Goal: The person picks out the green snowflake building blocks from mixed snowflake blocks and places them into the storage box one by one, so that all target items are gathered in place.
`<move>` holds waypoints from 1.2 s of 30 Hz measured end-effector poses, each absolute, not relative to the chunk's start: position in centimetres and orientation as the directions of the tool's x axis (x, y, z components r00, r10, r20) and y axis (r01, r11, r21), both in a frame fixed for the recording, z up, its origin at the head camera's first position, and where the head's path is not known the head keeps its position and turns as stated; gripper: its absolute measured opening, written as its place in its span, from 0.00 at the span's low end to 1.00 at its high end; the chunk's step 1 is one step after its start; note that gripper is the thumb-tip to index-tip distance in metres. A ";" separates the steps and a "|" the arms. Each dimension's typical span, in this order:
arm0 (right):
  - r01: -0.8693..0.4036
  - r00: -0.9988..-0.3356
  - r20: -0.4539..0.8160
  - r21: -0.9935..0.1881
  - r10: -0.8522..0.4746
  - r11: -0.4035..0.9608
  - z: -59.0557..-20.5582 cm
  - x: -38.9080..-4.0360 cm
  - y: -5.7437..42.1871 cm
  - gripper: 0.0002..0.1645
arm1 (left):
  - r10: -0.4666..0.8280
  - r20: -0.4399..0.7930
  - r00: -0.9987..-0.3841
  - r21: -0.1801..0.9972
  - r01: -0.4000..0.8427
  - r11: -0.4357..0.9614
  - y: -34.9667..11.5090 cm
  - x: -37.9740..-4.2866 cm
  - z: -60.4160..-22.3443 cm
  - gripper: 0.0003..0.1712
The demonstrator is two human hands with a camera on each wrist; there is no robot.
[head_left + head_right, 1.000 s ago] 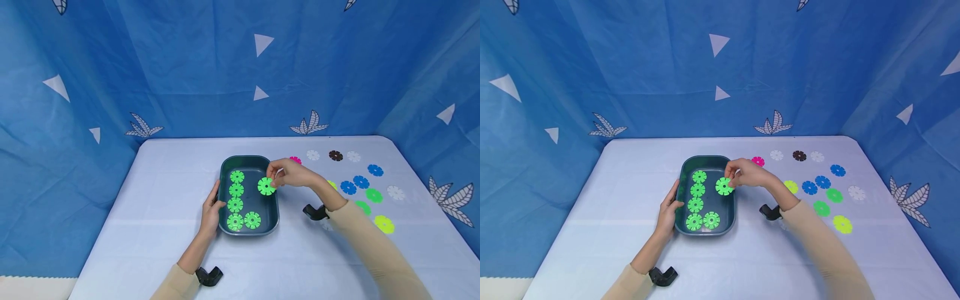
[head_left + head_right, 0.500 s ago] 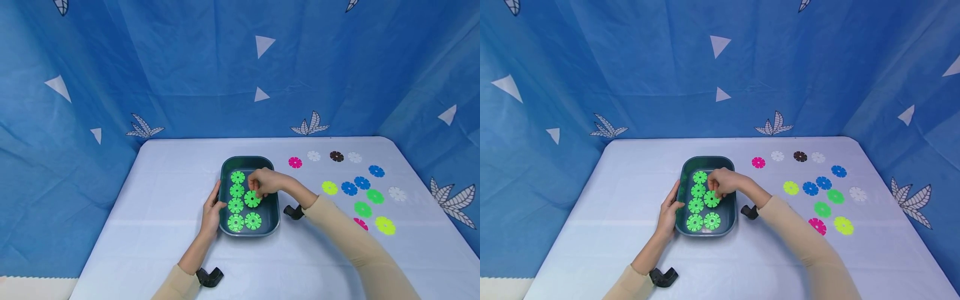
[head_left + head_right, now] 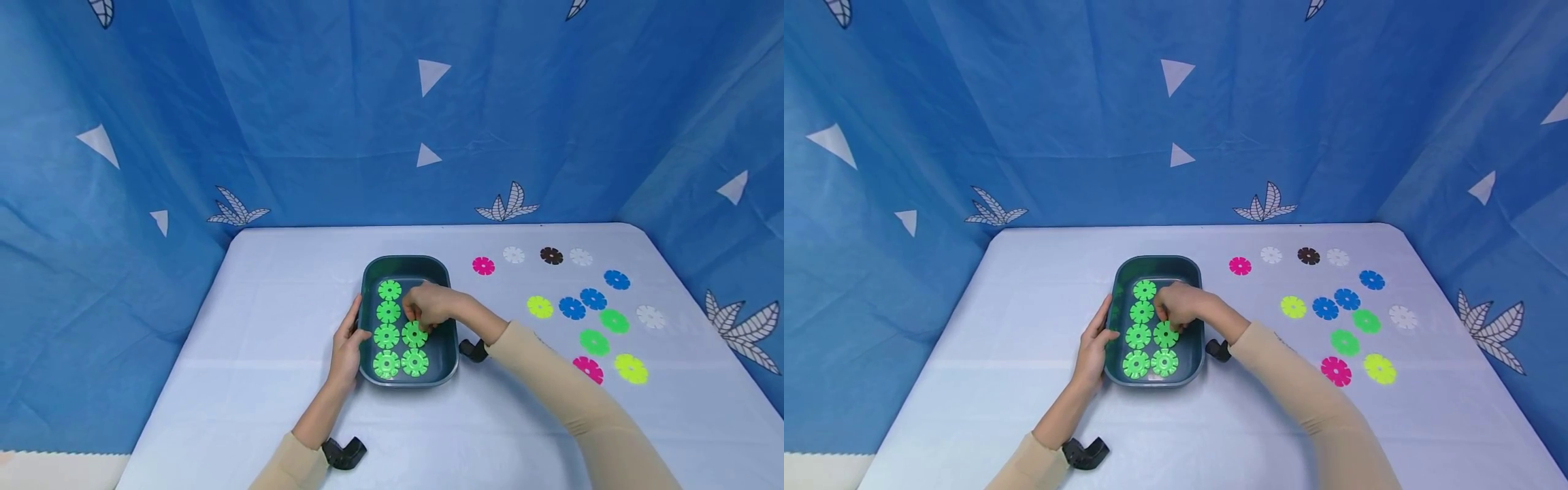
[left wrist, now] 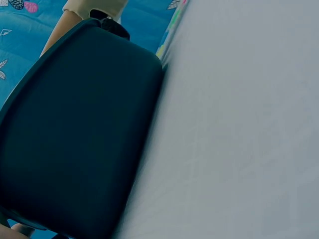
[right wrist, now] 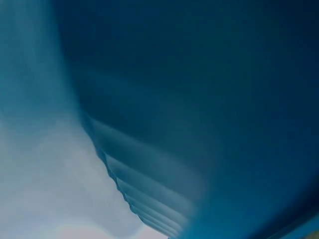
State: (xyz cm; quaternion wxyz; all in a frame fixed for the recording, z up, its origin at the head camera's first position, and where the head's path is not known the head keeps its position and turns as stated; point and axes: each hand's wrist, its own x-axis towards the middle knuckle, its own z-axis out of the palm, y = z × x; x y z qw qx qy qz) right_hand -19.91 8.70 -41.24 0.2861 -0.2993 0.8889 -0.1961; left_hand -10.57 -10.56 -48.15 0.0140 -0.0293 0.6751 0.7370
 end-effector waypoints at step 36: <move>-0.522 -0.720 -0.199 -0.477 -0.665 0.707 -39.1 -19.2 10.7 0.16 | -0.030 -0.080 -0.996 0.996 -0.079 -0.046 -10.7 -10.5 -48.2 0.42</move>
